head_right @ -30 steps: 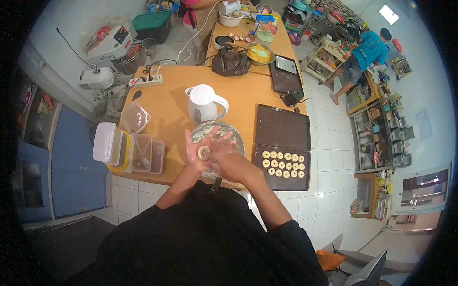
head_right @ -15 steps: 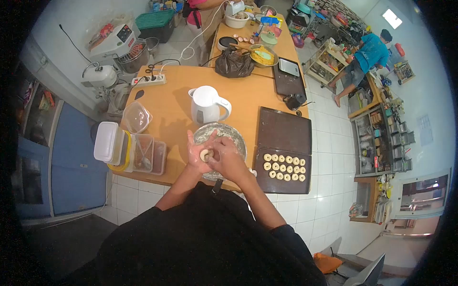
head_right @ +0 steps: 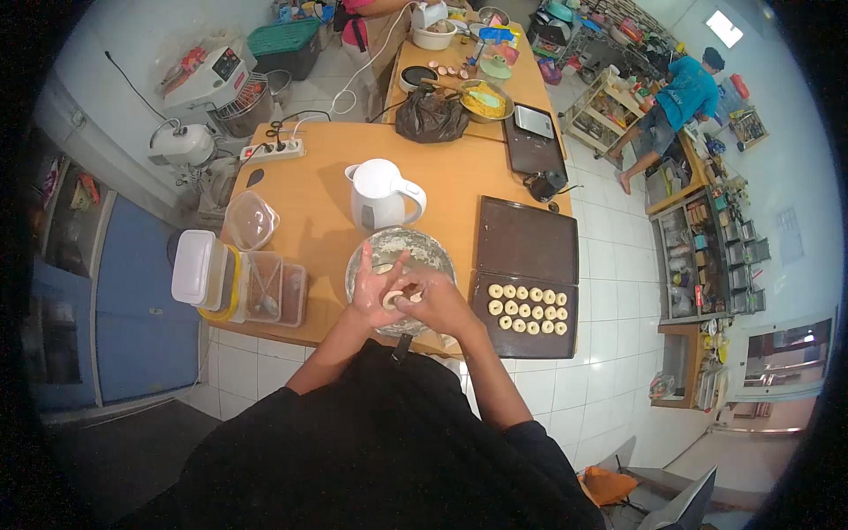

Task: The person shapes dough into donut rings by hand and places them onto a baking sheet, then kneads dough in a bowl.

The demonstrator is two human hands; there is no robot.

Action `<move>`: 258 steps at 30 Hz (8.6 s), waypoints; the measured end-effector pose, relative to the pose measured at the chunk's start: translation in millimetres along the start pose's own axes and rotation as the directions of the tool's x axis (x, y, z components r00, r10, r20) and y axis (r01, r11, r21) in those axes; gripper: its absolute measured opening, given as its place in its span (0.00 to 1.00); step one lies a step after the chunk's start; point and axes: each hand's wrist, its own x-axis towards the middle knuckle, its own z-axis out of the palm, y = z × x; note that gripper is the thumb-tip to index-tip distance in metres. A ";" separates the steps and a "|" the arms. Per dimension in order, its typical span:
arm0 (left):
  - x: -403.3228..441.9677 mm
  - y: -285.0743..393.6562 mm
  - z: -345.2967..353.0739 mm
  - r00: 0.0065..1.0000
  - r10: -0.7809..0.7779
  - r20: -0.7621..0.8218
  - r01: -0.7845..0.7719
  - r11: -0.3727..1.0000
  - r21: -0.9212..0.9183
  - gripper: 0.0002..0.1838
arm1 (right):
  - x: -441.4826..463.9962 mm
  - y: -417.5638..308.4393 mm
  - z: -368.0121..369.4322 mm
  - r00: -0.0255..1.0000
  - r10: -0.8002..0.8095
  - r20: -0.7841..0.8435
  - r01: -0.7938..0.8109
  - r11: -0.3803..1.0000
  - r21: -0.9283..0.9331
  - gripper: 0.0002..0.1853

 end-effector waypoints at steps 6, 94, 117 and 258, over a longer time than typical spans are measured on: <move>-0.7 -1.8 26.0 0.951 0.100 -0.292 -0.045 0.981 0.189 0.46 | 0.5 25.4 14.6 0.953 0.283 0.105 -0.293 0.783 0.548 0.11; -14.7 -26.9 1.7 0.820 0.400 -0.410 -0.090 0.797 0.597 0.17 | 9.7 74.7 16.4 0.886 0.403 0.228 -0.317 0.169 0.933 0.11; -4.8 -33.6 30.5 0.710 0.482 -0.514 0.090 0.661 0.745 0.08 | 6.5 74.9 7.8 0.930 0.250 0.271 -0.284 0.019 0.959 0.14; 121.5 -144.0 -242.5 0.770 0.409 -0.490 0.617 -0.674 0.406 0.07 | -172.3 277.1 36.1 0.452 0.462 -0.763 -0.649 0.757 0.074 0.07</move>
